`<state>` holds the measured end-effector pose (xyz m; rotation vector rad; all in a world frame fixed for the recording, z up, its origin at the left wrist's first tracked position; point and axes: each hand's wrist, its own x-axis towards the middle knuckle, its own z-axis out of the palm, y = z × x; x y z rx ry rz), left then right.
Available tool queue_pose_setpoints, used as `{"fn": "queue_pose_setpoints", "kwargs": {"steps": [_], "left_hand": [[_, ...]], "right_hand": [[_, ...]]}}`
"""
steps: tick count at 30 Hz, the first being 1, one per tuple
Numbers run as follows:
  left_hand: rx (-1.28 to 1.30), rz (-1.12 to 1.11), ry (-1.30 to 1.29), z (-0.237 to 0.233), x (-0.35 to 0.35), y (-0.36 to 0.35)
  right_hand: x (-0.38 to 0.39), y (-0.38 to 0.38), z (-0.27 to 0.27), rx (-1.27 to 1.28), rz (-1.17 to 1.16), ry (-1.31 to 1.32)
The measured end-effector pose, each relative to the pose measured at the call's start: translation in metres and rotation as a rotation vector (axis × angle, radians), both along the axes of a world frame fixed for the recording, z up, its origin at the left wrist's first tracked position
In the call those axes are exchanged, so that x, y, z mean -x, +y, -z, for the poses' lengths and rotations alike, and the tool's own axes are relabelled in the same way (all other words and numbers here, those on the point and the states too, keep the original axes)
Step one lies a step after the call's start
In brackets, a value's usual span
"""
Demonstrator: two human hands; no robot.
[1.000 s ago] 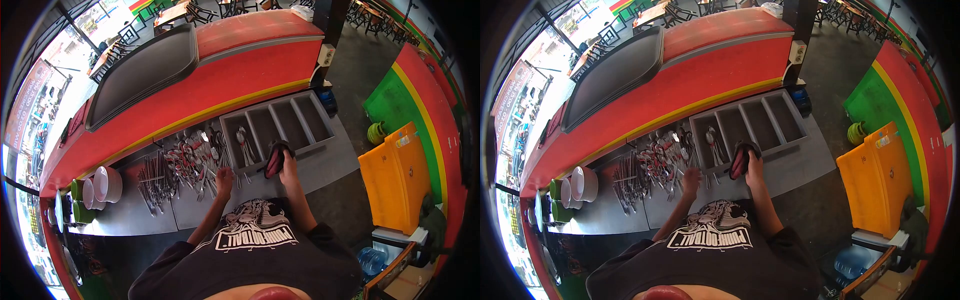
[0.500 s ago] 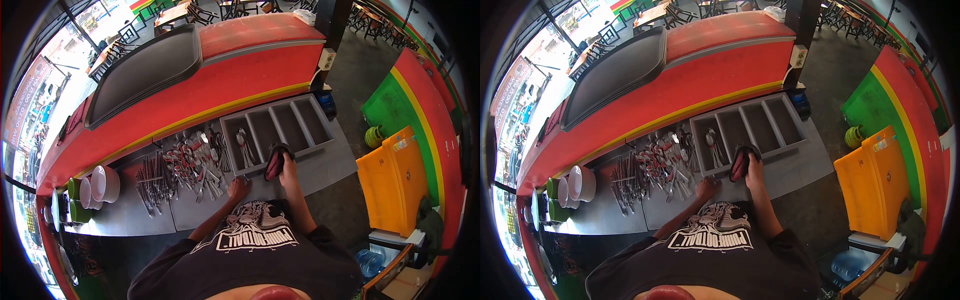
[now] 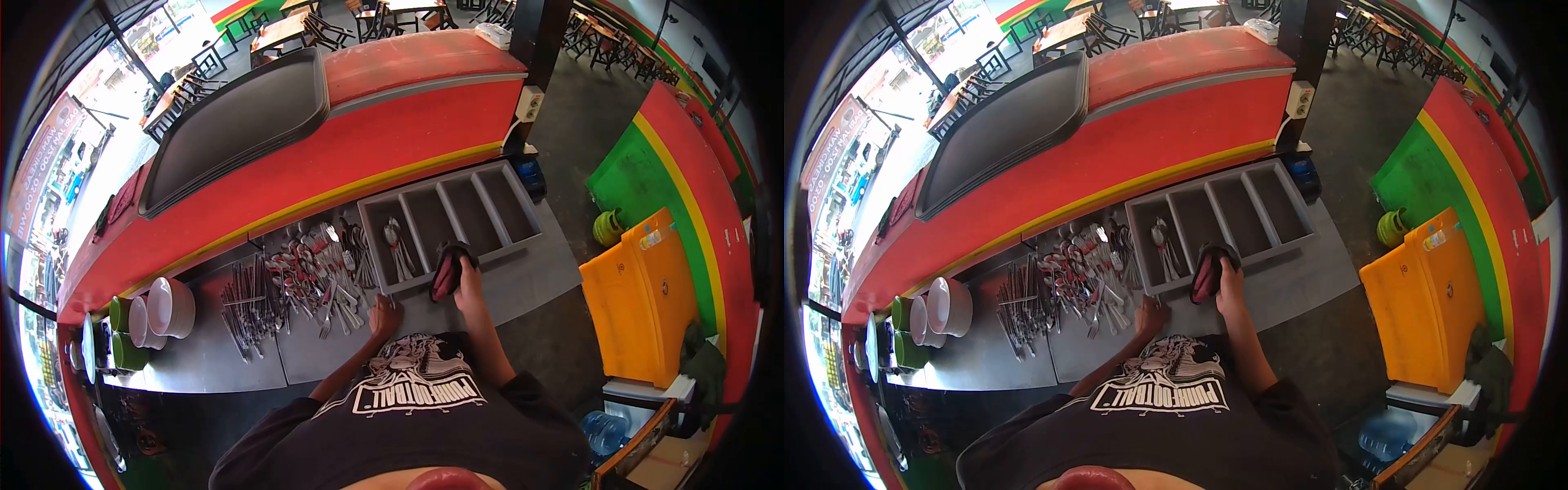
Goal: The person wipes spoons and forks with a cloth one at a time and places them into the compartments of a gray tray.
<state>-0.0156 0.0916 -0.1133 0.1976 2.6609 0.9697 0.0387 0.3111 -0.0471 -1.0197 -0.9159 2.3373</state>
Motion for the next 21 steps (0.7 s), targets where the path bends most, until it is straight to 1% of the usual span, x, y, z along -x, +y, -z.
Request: {"fn": "queue_pose_setpoints", "kwargs": {"steps": [3, 6, 8, 12, 15, 17, 18, 21], "left_hand": [[-0.036, -0.067, 0.009, 0.002, 0.001, -0.001], [-0.099, -0.048, 0.043, 0.005, 0.003, -0.006], [-0.038, 0.013, 0.045, 0.03, 0.012, -0.01], [0.062, 0.064, -0.01, 0.035, 0.019, -0.014], [0.077, 0.074, -0.002, 0.032, 0.019, -0.018], [0.017, 0.164, -0.113, 0.046, 0.028, -0.028], [-0.012, 0.209, -0.168, 0.044, 0.03, -0.03], [-0.107, 0.179, -0.054, 0.037, 0.02, -0.034]], "right_hand": [[0.0, 0.001, 0.006, -0.009, -0.032, 0.053], [0.001, 0.0, 0.009, -0.002, -0.033, 0.096], [0.0, -0.001, 0.003, -0.004, -0.021, 0.082], [-0.001, -0.002, -0.001, -0.01, -0.015, 0.099], [-0.003, -0.003, -0.008, -0.015, -0.007, 0.095], [-0.004, -0.004, -0.009, -0.022, -0.007, 0.115], [-0.005, -0.003, -0.007, -0.026, -0.008, 0.125], [-0.002, -0.001, 0.007, -0.046, -0.02, 0.14]]}}
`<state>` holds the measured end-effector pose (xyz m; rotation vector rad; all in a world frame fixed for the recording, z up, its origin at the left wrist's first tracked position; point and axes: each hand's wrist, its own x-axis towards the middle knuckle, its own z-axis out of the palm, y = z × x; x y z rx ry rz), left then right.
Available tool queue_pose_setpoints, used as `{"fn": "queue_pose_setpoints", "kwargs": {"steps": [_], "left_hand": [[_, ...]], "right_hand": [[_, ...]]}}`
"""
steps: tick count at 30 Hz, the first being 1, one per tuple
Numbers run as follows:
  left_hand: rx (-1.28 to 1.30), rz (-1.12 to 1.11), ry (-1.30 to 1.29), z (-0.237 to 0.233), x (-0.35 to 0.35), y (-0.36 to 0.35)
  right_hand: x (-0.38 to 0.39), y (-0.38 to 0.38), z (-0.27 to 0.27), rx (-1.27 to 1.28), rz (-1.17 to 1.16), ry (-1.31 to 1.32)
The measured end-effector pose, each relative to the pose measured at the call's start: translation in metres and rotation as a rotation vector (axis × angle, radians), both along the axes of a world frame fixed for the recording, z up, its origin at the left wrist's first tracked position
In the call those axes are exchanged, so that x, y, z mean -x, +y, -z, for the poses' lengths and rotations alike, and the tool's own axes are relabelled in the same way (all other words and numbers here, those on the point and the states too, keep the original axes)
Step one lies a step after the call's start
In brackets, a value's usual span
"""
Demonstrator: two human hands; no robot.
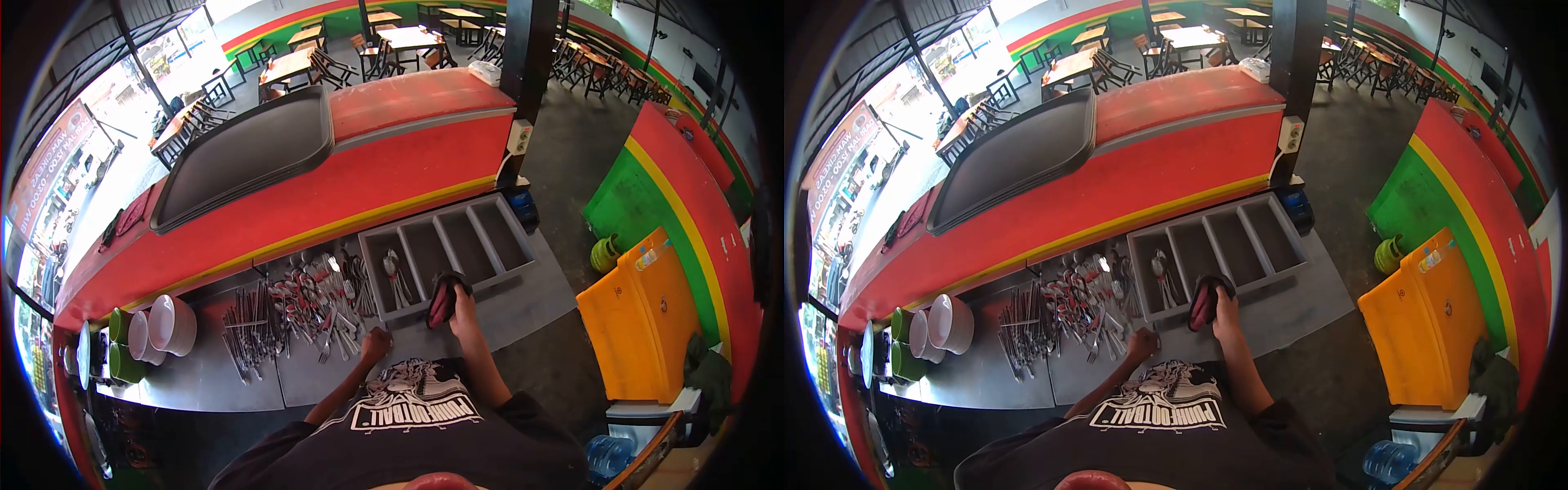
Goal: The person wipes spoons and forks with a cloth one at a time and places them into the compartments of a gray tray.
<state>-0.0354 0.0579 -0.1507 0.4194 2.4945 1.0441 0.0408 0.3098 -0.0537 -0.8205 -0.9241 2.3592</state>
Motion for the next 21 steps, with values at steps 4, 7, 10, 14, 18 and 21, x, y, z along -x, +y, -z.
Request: {"fn": "queue_pose_setpoints", "kwargs": {"steps": [4, 7, 10, 14, 18, 21], "left_hand": [[-0.058, -0.057, 0.026, 0.007, -0.008, -0.003], [-0.06, -0.099, 0.175, 0.012, -0.012, 0.0], [-0.129, -0.099, 0.119, 0.012, -0.012, -0.002], [-0.095, -0.123, 0.117, 0.004, -0.019, -0.001], [-0.179, -0.158, 0.005, -0.038, -0.033, 0.001], [-0.14, -0.164, 0.216, -0.009, -0.03, 0.0]], "right_hand": [[0.001, -0.005, 0.009, 0.02, -0.023, -0.092], [0.001, -0.011, 0.007, -0.012, -0.046, -0.158], [0.001, -0.012, 0.013, -0.086, -0.075, -0.222], [0.004, -0.012, 0.018, -0.2, -0.081, -0.307], [0.004, -0.013, 0.028, -0.329, -0.095, -0.318], [0.0, -0.015, 0.015, -0.348, -0.125, -0.286]]}}
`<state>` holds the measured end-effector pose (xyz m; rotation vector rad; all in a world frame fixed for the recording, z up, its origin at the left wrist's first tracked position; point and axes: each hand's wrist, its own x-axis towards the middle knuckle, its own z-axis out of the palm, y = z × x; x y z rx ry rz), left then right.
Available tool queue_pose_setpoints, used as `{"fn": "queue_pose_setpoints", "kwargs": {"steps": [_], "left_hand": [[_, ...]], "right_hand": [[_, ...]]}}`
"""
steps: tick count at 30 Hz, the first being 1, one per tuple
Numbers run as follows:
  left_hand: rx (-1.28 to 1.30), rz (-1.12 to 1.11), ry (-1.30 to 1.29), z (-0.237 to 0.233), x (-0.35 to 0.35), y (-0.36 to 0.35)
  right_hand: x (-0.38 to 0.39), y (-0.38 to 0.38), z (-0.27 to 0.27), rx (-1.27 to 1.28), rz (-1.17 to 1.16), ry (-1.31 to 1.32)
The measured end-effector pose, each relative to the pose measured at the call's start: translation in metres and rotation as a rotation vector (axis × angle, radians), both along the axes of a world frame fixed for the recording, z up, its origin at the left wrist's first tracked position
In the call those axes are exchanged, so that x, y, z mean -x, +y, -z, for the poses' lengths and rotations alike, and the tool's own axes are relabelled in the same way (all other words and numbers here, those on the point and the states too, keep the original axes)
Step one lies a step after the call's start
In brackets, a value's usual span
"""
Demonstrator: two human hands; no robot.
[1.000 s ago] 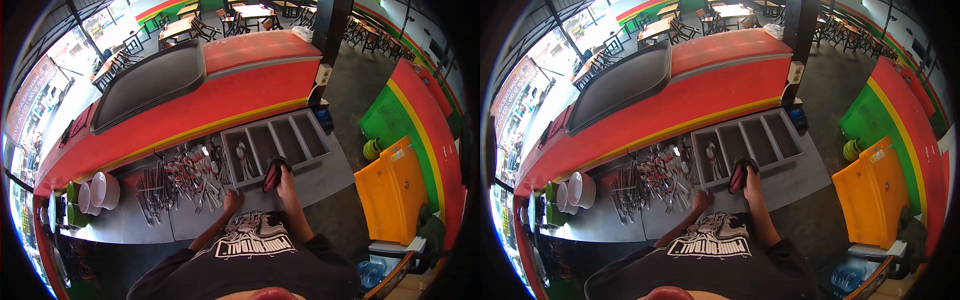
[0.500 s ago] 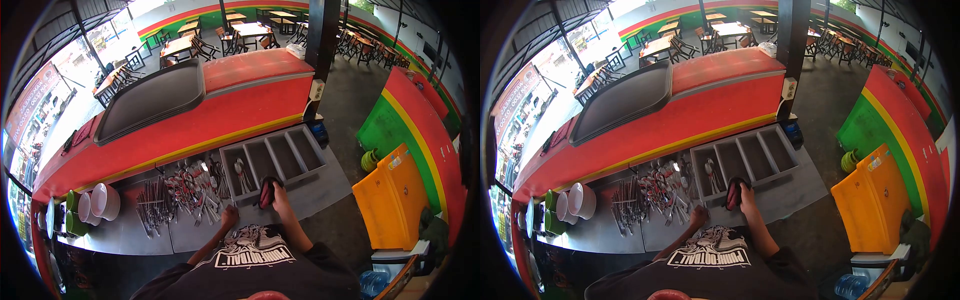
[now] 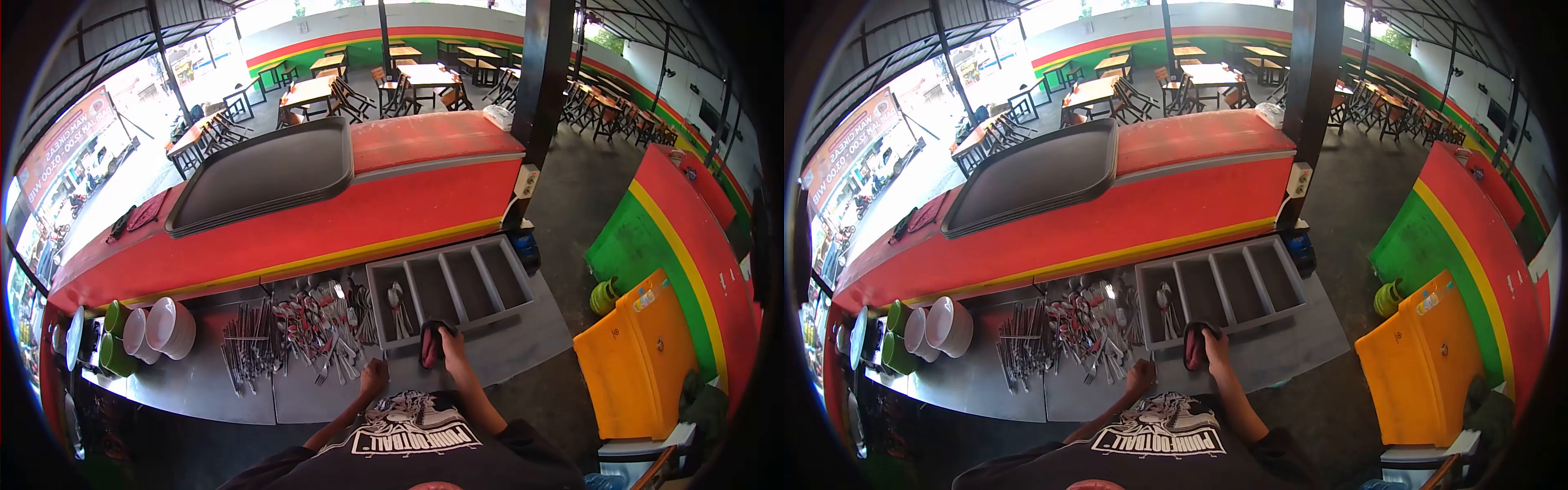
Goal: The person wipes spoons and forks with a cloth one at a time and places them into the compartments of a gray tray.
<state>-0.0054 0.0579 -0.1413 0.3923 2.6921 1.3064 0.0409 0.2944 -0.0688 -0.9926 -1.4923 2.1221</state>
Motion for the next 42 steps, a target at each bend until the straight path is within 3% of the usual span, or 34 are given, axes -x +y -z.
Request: {"fn": "queue_pose_setpoints", "kwargs": {"steps": [3, 6, 9, 12, 15, 18, 21, 24, 27, 29, 31, 33, 36, 42], "left_hand": [[-0.028, 0.039, -0.005, 0.003, 0.002, -0.003], [-0.12, -0.039, -0.295, -0.01, 0.002, -0.002], [-0.134, -0.113, -0.346, -0.016, 0.001, 0.0], [0.053, -0.118, 0.096, 0.029, 0.011, -0.003], [-0.412, -0.142, -0.484, 0.031, 0.011, -0.009], [-0.584, 0.037, -0.571, 0.021, 0.008, -0.02], [-0.775, -0.063, -0.733, -0.01, -0.003, -0.015], [-0.919, 0.07, -0.853, -0.02, 0.0, -0.026], [-0.761, 0.024, -0.617, -0.069, -0.01, -0.02], [-0.699, 0.048, -0.462, -0.071, -0.008, -0.021], [-0.736, 0.018, -0.476, -0.082, -0.006, -0.02], [-0.872, -0.068, -0.659, -0.091, -0.001, -0.018], [-0.895, -0.056, -0.635, -0.089, 0.004, -0.015], [-0.887, -0.013, -0.607, -0.086, 0.008, 0.003]], "right_hand": [[-0.001, -0.003, -0.009, 0.023, 0.024, -0.016], [-0.002, -0.002, -0.009, -0.001, 0.042, -0.063], [0.0, -0.001, -0.003, 0.01, 0.053, -0.047], [-0.003, -0.001, -0.01, 0.013, 0.004, 0.01], [-0.001, -0.002, -0.007, 0.013, 0.012, 0.022], [-0.002, -0.002, -0.009, 0.007, -0.011, -0.035], [-0.001, -0.001, 0.004, -0.003, -0.016, -0.026], [0.0, 0.001, 0.014, -0.005, -0.04, -0.01], [0.002, 0.0, 0.016, 0.002, -0.023, -0.025], [0.003, -0.003, 0.014, -0.038, 0.01, -0.016], [0.001, -0.008, 0.002, -0.072, 0.028, -0.011], [0.0, -0.01, -0.006, -0.101, 0.031, -0.009], [0.003, -0.004, 0.015, -0.056, 0.0, -0.078], [0.005, -0.011, 0.018, -0.203, 0.044, -0.065]]}}
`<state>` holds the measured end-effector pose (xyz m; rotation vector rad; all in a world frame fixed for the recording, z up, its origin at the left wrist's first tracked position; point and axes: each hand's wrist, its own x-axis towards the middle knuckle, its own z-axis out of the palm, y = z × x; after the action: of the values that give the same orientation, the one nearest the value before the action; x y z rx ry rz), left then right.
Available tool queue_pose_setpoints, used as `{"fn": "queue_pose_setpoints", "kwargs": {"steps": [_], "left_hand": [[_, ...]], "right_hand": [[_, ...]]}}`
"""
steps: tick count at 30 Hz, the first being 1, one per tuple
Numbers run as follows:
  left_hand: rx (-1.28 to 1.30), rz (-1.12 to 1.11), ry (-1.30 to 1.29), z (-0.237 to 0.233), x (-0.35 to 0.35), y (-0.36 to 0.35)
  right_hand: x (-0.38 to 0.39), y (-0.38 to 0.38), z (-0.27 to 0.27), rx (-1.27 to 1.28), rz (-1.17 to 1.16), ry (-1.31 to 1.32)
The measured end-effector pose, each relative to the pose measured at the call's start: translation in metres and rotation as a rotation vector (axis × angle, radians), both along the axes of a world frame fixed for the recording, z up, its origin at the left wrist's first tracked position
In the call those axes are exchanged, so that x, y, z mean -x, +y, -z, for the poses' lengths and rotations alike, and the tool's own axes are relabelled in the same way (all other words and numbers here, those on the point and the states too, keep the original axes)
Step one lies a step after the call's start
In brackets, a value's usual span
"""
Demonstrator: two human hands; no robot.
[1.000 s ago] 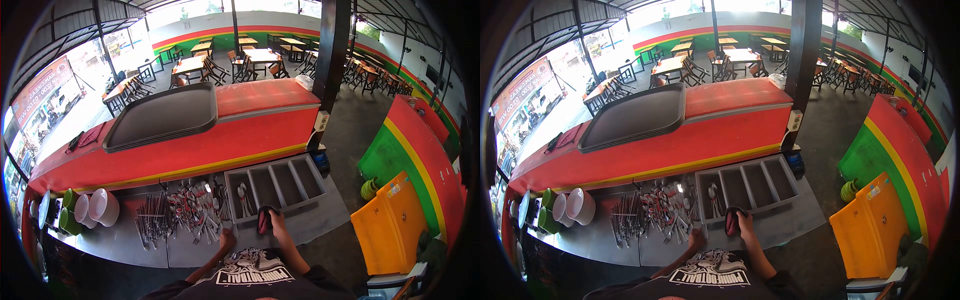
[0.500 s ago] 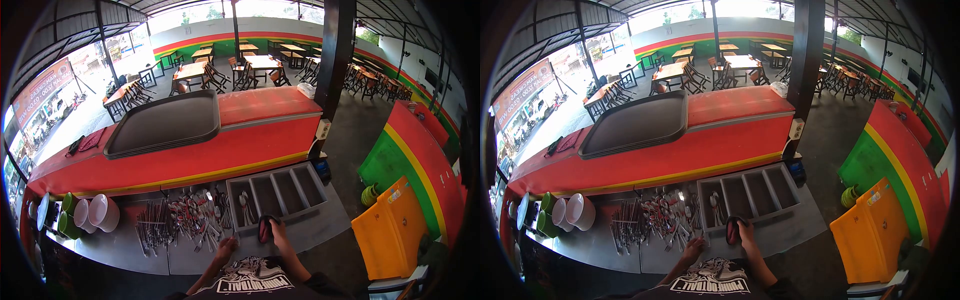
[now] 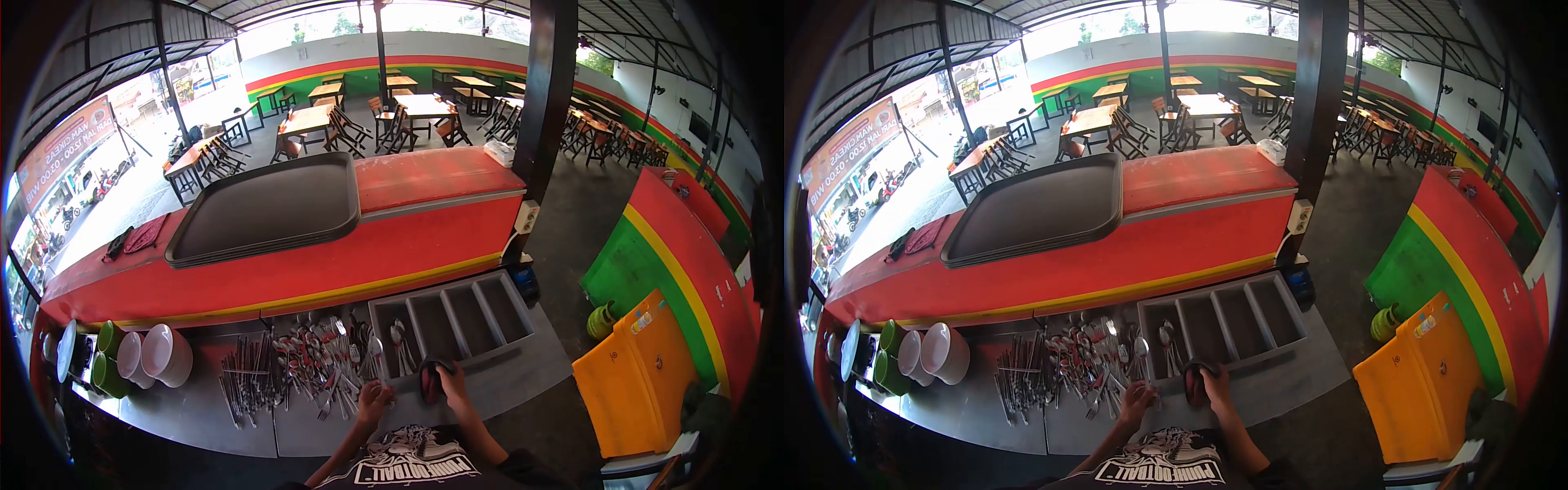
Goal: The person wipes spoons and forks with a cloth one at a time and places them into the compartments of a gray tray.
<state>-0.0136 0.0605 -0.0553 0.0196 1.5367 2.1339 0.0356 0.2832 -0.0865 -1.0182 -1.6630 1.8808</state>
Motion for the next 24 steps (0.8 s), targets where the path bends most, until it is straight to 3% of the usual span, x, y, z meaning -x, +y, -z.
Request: {"fn": "queue_pose_setpoints", "kwargs": {"steps": [3, 6, 18, 24], "left_hand": [[-0.003, 0.049, 0.01, 0.008, 0.001, 0.004], [0.055, 0.116, 0.034, 0.016, 0.002, 0.002], [0.086, 0.184, 0.081, 0.049, 0.01, -0.004], [0.176, 0.223, 0.088, 0.027, 0.009, -0.004]], "right_hand": [[-0.001, 0.0, -0.005, -0.005, -0.032, 0.004], [-0.006, -0.01, -0.052, 0.016, -0.021, 0.006], [-0.005, -0.017, -0.057, -0.138, -0.075, 0.016], [0.003, -0.01, 0.0, -0.398, 0.017, -0.034]]}}
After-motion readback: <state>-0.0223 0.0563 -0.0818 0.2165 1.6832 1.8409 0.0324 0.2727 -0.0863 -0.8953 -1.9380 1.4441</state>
